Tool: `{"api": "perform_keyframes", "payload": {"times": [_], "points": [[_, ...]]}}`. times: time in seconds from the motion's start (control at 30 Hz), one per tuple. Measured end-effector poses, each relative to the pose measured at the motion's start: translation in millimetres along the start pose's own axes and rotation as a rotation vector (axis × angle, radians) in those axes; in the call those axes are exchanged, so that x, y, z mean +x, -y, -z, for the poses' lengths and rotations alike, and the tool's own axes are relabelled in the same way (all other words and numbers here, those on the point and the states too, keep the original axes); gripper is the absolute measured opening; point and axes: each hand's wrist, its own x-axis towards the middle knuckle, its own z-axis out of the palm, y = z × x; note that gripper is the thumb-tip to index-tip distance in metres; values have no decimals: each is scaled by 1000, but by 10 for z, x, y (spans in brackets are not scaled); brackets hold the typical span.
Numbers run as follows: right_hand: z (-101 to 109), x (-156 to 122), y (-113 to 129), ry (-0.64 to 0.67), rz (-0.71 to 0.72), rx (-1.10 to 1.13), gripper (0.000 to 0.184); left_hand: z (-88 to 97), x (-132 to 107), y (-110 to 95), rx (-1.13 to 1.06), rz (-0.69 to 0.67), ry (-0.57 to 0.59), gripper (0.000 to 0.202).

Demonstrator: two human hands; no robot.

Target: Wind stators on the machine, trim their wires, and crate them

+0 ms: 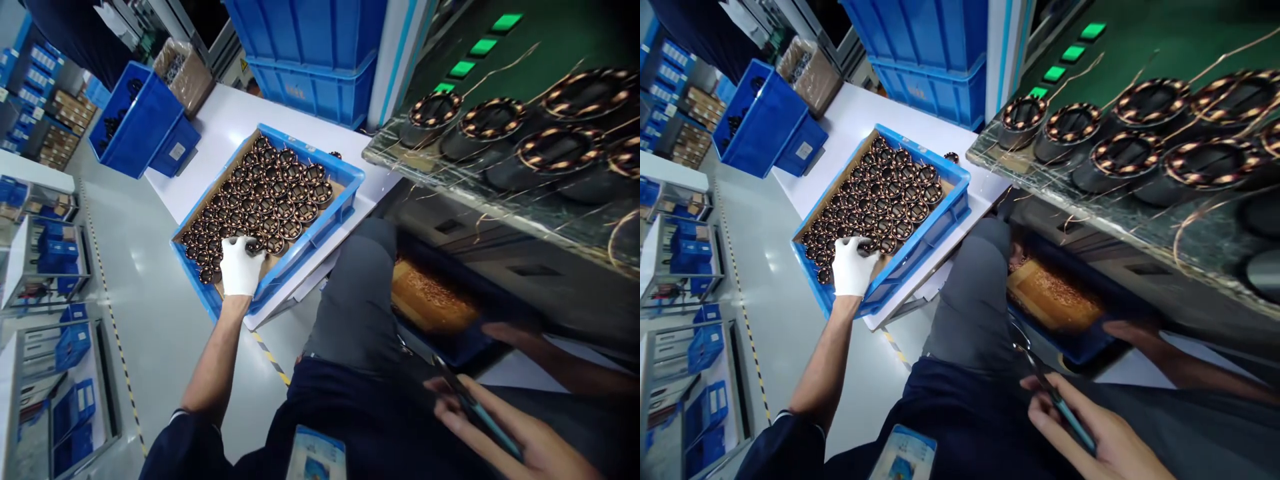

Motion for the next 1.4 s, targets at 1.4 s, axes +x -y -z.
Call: {"api": "perform_keyframes", "payload": {"times": [1.4], "points": [[379,-394,773,-458,384,245,54,-60,-1249,-2450,-1018,-985,517,51]]}}
